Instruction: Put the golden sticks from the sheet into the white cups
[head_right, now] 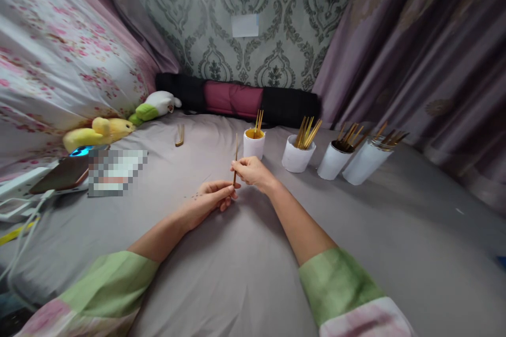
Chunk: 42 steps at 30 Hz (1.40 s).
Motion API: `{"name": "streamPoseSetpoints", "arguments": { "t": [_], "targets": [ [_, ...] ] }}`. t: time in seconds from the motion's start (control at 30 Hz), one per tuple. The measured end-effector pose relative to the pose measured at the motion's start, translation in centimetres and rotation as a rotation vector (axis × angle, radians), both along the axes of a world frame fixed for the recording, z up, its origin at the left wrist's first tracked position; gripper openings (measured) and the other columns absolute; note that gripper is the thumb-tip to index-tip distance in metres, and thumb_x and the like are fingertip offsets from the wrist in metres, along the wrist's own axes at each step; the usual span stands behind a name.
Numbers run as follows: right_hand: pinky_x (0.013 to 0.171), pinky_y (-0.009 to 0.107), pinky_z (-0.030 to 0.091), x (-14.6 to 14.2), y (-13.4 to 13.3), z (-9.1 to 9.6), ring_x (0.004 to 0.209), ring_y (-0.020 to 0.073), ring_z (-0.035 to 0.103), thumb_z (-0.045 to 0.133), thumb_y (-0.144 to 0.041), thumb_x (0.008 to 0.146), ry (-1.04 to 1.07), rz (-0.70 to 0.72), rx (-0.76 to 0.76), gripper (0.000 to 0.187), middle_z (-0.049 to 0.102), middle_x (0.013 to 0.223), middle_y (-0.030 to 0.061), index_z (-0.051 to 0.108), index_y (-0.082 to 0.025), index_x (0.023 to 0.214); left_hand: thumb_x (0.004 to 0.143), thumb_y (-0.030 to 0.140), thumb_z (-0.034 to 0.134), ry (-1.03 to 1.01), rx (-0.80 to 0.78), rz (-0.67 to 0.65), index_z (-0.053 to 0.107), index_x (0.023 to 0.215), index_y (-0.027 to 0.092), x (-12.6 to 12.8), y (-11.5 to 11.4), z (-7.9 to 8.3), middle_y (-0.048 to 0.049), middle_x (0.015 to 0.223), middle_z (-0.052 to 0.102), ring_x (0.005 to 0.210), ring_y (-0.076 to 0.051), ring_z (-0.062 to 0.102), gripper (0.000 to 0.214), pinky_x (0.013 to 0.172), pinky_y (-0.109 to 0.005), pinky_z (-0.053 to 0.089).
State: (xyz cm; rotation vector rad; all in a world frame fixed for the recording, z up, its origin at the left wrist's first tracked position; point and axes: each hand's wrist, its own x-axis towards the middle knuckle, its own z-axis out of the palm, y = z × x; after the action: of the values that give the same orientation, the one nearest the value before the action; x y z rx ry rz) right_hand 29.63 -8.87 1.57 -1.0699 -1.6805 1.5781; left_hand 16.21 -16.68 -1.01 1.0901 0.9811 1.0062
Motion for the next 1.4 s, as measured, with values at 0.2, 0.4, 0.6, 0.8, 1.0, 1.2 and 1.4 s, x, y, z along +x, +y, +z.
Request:
{"name": "streamPoseSetpoints", "arguments": {
  "t": [0.2,0.4,0.6,0.8,1.0,1.2,1.4],
  "targets": [
    [0.033,0.017,0.015,-0.1,-0.3,0.5,0.035,0.002,0.024,0.05,-0.039,0.076,-0.004,0.013,0.014,0.028,0.034,0.046,-0.0061,0.056,-0.012,0.072,0.07,0.031,0.059,-0.191,-0.142,-0.033,0.06,0.093,0.01,-0.2,-0.1,0.6,-0.006,0.074,0.058,0.055,-0.005,0.048,0.032,0.048,-0.017,0.035],
    [0.034,0.017,0.02,-0.1,-0.5,0.9,0.036,0.0026,0.028,0.048,-0.038,0.077,-0.033,0.025,0.071,0.028,0.038,0.047,-0.0053,0.056,-0.011,0.073,0.071,0.02,0.058,-0.314,-0.245,-0.072,0.06,0.093,0.01,-0.6,0.0,0.7,-0.0071,0.078,0.059,0.059,-0.005,0.05,0.024,0.051,-0.016,0.039],
    [0.035,0.016,0.022,0.0,-0.1,0.3,0.037,0.0025,0.03,0.045,-0.04,0.077,-0.084,0.061,0.168,0.031,0.041,0.049,-0.0048,0.056,-0.012,0.074,0.071,0.01,0.056,-0.399,-0.321,-0.073,0.059,0.093,0.009,-0.9,0.1,0.9,-0.0072,0.079,0.059,0.062,-0.006,0.051,0.023,0.054,-0.016,0.041],
    [0.035,0.016,0.022,0.1,0.2,0.0,0.037,0.0026,0.031,0.044,-0.039,0.077,-0.112,0.064,0.221,0.029,0.044,0.051,-0.0037,0.057,-0.012,0.075,0.07,0.006,0.054,-0.456,-0.378,-0.054,0.057,0.094,0.008,-1.1,0.2,0.8,-0.0071,0.081,0.059,0.061,-0.005,0.051,0.024,0.057,-0.016,0.043],
    [0.037,0.017,0.025,0.3,0.2,0.2,0.039,0.0032,0.034,0.044,-0.037,0.078,-0.125,0.076,0.26,0.029,0.048,0.054,-0.0022,0.058,-0.012,0.077,0.069,0.004,0.054,-0.484,-0.39,-0.05,0.057,0.095,0.007,-1.2,0.3,0.8,-0.0074,0.081,0.058,0.063,-0.005,0.051,0.026,0.058,-0.015,0.044],
    [0.038,0.017,0.026,0.4,0.3,0.2,0.042,0.0031,0.036,0.047,-0.034,0.076,-0.17,0.088,0.296,0.025,0.05,0.057,-0.0017,0.058,-0.011,0.076,0.069,0.003,0.053,-0.508,-0.38,-0.063,0.057,0.095,0.007,-1.3,0.4,0.7,-0.0087,0.085,0.059,0.065,-0.006,0.053,0.026,0.06,-0.016,0.045],
    [0.04,0.016,0.029,0.7,0.1,0.6,0.046,0.0041,0.039,0.049,-0.03,0.073,-0.162,0.103,0.303,0.021,0.051,0.06,-0.001,0.058,-0.011,0.079,0.069,0.003,0.052,-0.526,-0.359,-0.086,0.056,0.098,0.006,-1.4,0.4,0.7,-0.01,0.089,0.059,0.067,-0.007,0.054,0.029,0.062,-0.016,0.045]
  ]
}}
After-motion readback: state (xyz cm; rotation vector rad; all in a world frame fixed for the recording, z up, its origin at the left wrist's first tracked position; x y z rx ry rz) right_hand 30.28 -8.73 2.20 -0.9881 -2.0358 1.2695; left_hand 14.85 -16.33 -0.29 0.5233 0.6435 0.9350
